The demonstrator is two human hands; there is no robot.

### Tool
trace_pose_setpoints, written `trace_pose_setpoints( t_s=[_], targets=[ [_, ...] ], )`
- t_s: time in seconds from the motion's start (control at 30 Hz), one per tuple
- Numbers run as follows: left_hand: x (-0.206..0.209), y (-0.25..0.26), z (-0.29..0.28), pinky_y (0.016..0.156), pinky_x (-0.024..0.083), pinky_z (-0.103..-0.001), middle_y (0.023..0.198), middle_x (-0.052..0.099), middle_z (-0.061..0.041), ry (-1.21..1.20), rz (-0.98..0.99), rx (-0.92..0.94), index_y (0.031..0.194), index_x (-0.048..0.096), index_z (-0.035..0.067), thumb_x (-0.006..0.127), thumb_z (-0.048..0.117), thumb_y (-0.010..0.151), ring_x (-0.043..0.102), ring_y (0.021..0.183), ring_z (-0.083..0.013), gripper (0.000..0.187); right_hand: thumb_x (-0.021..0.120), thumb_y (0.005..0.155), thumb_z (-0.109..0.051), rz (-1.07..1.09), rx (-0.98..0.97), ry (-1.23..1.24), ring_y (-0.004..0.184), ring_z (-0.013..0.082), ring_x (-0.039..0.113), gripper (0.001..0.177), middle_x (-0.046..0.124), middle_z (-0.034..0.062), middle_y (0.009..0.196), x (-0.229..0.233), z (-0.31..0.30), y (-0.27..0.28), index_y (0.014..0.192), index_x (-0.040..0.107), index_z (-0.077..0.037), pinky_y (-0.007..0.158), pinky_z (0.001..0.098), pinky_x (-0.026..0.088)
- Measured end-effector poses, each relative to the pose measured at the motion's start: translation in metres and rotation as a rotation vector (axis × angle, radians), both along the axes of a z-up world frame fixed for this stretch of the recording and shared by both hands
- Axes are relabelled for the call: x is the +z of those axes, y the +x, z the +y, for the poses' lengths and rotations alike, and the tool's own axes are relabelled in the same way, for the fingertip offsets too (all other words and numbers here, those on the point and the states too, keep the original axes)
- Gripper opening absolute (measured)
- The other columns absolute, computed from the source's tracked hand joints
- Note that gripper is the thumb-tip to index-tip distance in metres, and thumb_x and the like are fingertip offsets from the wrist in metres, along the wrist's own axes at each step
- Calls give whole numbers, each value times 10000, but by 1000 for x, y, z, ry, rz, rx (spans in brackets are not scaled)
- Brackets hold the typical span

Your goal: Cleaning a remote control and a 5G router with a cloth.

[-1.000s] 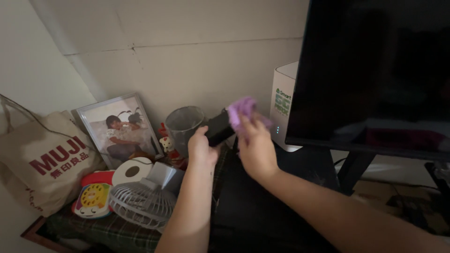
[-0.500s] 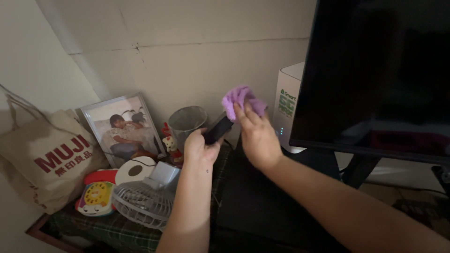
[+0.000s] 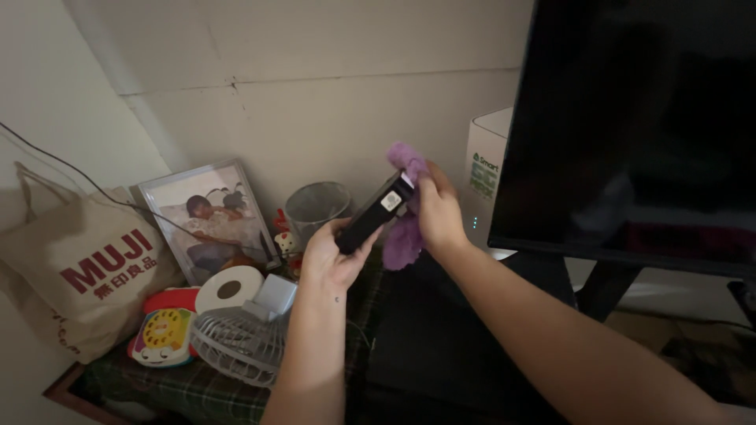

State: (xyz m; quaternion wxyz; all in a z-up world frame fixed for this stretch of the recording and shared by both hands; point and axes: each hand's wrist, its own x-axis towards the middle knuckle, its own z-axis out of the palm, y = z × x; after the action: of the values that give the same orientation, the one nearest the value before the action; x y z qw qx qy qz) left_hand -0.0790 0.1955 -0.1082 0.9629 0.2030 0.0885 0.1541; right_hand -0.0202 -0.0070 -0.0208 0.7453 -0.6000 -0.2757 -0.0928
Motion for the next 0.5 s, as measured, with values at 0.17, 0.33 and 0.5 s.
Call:
trace_pose_setpoints(
  t_s=[0.17,0.33,0.5],
  targets=[
    [32,-26,-13,835,615,-528,1094,640,-326,-89,-16,-58,1095,452,-185,486,97,981,696,977,-491,306,503,1002,-263,183,212,165,1123,219,635,441,689,130,1233,-6,8,11,1329,627,5,999,321,482],
    [17,-14,-4,823,595,-548,1106,637,-292,-103,60,42,1081,465,-135,510,113,974,702,978,-472,274,534,1009,-236,94,152,102,1117,181,638,415,704,107,1223,-1,-7,-25,1345,613,-4,993,309,490],
    [35,-19,-12,912,589,-599,1088,652,-242,-12,179,151,1122,496,-49,493,140,969,683,1027,-419,243,572,982,-119,-558,-171,-251,1171,308,645,409,705,157,1238,12,-37,-78,1383,616,-56,1052,428,494]
  ],
)
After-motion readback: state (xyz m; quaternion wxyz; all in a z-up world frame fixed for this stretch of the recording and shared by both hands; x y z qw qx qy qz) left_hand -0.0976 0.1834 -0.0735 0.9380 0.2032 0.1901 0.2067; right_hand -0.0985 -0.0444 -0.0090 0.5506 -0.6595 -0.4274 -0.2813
